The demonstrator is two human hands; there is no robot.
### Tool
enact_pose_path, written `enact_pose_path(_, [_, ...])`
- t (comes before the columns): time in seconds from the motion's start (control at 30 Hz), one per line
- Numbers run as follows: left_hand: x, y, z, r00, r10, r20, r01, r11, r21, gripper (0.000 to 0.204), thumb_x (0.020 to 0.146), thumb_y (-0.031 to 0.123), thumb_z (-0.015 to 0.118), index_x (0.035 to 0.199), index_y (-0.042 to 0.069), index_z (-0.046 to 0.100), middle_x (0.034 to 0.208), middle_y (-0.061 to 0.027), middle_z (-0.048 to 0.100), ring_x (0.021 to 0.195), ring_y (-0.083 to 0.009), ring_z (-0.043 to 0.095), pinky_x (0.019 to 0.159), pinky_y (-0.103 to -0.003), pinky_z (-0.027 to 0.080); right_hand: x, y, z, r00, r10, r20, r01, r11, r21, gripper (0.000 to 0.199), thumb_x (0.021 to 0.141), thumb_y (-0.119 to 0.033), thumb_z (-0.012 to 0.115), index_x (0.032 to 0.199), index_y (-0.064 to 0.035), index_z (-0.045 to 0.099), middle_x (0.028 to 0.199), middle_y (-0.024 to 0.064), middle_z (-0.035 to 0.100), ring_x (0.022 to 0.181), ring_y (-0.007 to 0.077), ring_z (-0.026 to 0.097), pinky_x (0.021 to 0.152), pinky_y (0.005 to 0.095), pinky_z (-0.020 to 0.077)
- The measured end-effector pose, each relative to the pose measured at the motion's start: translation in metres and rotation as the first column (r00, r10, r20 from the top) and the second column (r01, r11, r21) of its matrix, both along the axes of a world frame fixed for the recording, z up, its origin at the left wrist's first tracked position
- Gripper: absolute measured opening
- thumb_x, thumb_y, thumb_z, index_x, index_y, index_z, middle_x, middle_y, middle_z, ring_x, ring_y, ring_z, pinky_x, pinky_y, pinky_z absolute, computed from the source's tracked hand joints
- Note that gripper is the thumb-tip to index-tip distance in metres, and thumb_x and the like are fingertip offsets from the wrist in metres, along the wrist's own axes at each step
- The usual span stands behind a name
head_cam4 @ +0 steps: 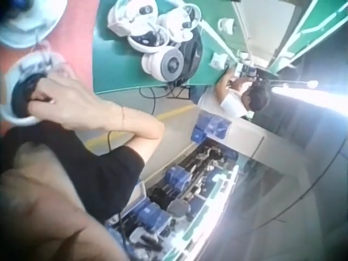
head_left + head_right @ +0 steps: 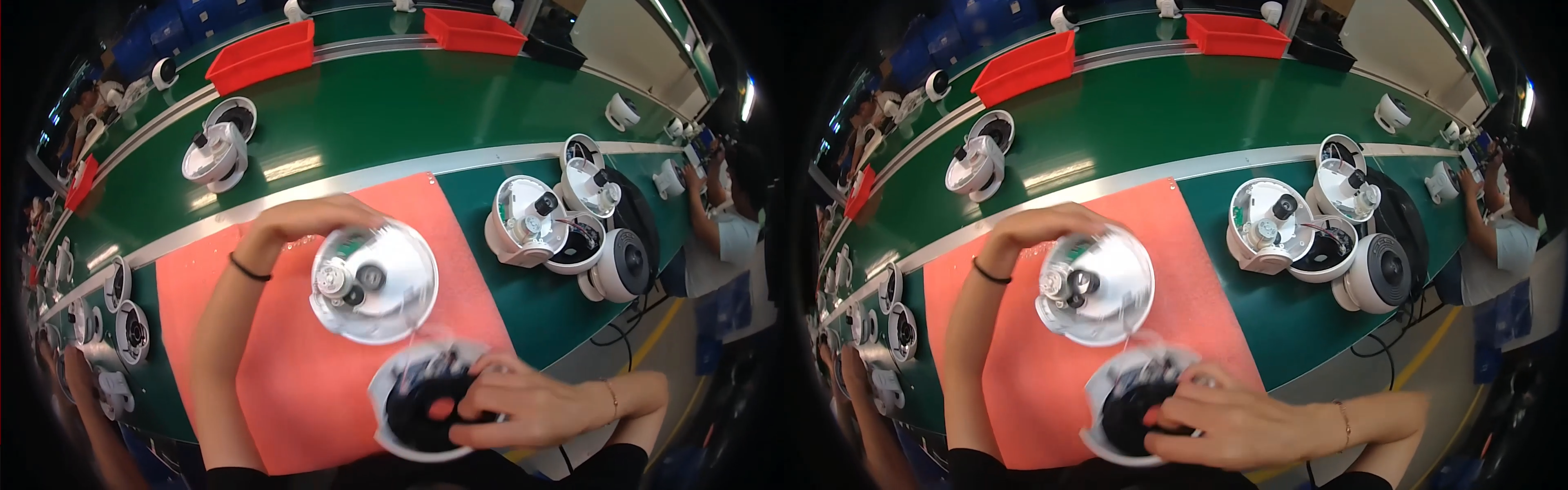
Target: Assembling electronic components and housings of security cameras on a production line.
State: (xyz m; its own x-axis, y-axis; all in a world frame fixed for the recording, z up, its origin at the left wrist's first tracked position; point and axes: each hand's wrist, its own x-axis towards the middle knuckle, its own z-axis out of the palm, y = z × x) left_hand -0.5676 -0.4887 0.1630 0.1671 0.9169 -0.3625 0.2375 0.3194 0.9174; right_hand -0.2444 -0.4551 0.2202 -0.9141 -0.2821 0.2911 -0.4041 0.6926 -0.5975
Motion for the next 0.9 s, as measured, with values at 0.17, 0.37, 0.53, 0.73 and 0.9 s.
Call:
enact_pose_path(0.17, [0.085, 0.049, 0.003, 0.64, -0.766, 0.055, 0.764, 0.643, 0.062, 0.041, 0.085, 0.037, 0.053, 0.089, -0.002, 0.064, 0.077, -0.0017, 0.058, 0.072, -0.0114, 0.05, 0.07, -0.027, 0.041, 0.002, -0.009, 0.001, 0.977, 0.115, 0.18, 0.036, 0.742, -0.669, 0.023, 0.078, -0.001, 0.057, 0.101, 0.0031, 0.056, 0.096, 0.0124, 0.054, 0.085, 0.0237, 0.055, 0.081, 0.0445, 0.0427])
enact_pose_path(0.37, [0.119, 0.011, -0.006, 0.608, -0.793, -0.037, 0.793, 0.609, 0.001, 0.034, 0.087, 0.028, 0.048, 0.099, -0.001, 0.062, 0.085, -0.0077, 0.063, 0.075, -0.0105, 0.056, 0.067, -0.024, 0.044, -0.004, 0.007, 0.0, 0.925, 0.114, 0.362, 0.119, 0.818, -0.563, 0.052, 0.072, -0.001, 0.068, 0.119, 0.0014, 0.046, 0.113, 0.0152, 0.052, 0.104, 0.0248, 0.051, 0.083, 0.0321, 0.043])
enact_pose_path(0.53, [0.095, -0.065, 0.027, 0.91, 0.408, -0.077, -0.372, 0.883, 0.285, 0.028, 0.087, 0.021, 0.047, 0.1, 0.0, 0.061, 0.08, -0.0074, 0.062, 0.076, -0.0112, 0.057, 0.067, -0.026, 0.045, -0.004, 0.009, -0.001, 0.742, 0.116, 0.66, 0.528, 0.505, -0.683, 0.058, 0.075, 0.006, 0.062, 0.125, -0.0006, 0.032, 0.121, 0.0131, 0.043, 0.109, 0.0195, 0.046, 0.089, 0.0313, 0.0419])
enact_pose_path(0.73, [0.134, -0.162, 0.017, 0.719, 0.666, -0.197, -0.506, 0.697, 0.509, 0.041, 0.073, 0.031, 0.066, 0.076, -0.007, 0.055, 0.078, -0.0162, 0.061, 0.075, -0.0213, 0.064, 0.079, -0.033, 0.049, 0.009, 0.003, -0.023, 0.794, 0.061, 0.605, 0.533, 0.407, -0.742, 0.054, 0.077, 0.006, 0.061, 0.116, -0.0019, 0.024, 0.111, 0.0156, 0.046, 0.103, 0.0142, 0.048, 0.081, 0.0262, 0.0412])
enact_pose_path(0.9, [0.17, -0.185, 0.026, 0.673, 0.64, -0.37, -0.487, 0.76, 0.43, 0.048, 0.06, 0.035, 0.079, 0.076, -0.004, 0.056, 0.096, -0.0256, 0.06, 0.07, -0.0245, 0.065, 0.067, -0.031, 0.051, -0.002, -0.012, -0.03, 0.781, 0.126, 0.612, 0.538, 0.361, -0.761, 0.051, 0.078, 0.004, 0.061, 0.112, -0.002, 0.024, 0.106, 0.0155, 0.048, 0.098, 0.0129, 0.051, 0.077, 0.0237, 0.0446])
